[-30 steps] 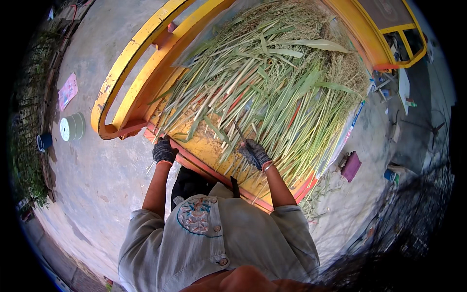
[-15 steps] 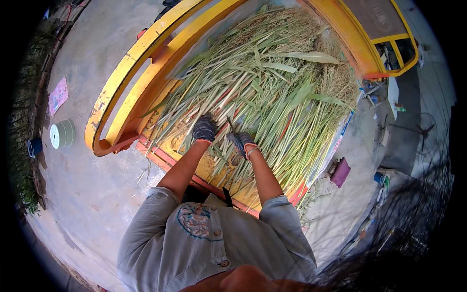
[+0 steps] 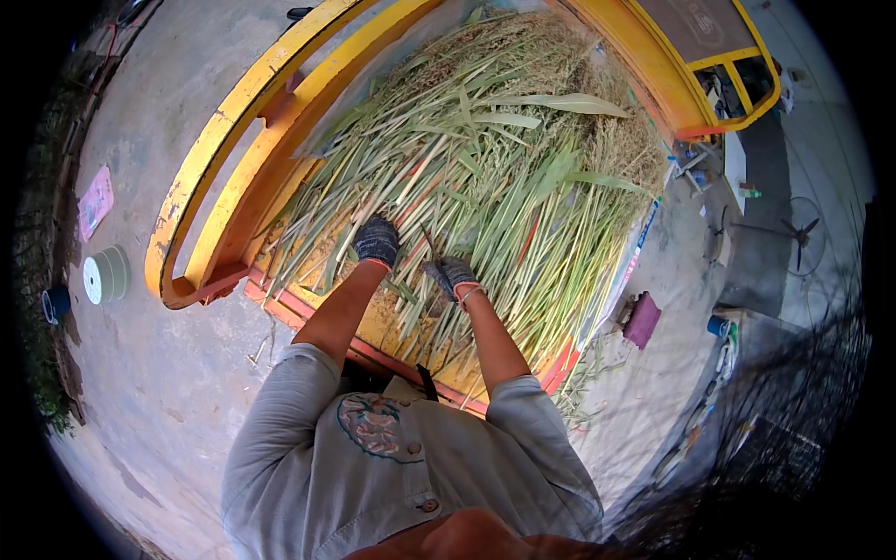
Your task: The person uses shears to cut long green plant stalks into shorter segments on the bed of a yellow utility vehicle. The person repeatedly gathers stalks, cuts them, and drops the pieces back onto the pile.
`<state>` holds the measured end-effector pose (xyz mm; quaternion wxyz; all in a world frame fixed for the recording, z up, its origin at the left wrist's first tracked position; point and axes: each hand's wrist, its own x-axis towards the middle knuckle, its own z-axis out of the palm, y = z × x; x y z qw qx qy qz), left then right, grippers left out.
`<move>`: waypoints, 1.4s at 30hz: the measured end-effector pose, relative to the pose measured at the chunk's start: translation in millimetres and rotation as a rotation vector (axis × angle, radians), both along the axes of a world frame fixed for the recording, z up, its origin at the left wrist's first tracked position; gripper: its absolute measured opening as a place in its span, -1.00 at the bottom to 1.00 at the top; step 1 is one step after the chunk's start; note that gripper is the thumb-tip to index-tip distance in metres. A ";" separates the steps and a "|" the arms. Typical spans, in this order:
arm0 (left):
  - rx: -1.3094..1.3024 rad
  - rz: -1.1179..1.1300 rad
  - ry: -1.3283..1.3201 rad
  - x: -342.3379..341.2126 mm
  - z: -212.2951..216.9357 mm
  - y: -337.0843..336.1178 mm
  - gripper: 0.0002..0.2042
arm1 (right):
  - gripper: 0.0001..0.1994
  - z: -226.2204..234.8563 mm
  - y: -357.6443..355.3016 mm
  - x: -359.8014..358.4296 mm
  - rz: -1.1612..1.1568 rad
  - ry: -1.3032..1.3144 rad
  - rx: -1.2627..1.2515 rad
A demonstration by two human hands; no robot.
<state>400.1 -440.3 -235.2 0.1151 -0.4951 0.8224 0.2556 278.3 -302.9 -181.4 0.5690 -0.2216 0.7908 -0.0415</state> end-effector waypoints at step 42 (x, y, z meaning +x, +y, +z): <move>1.049 0.358 0.890 84.1 43.7 104.5 -0.69 | -0.71 36.9 54.3 23.8 0.506 0.142 -0.449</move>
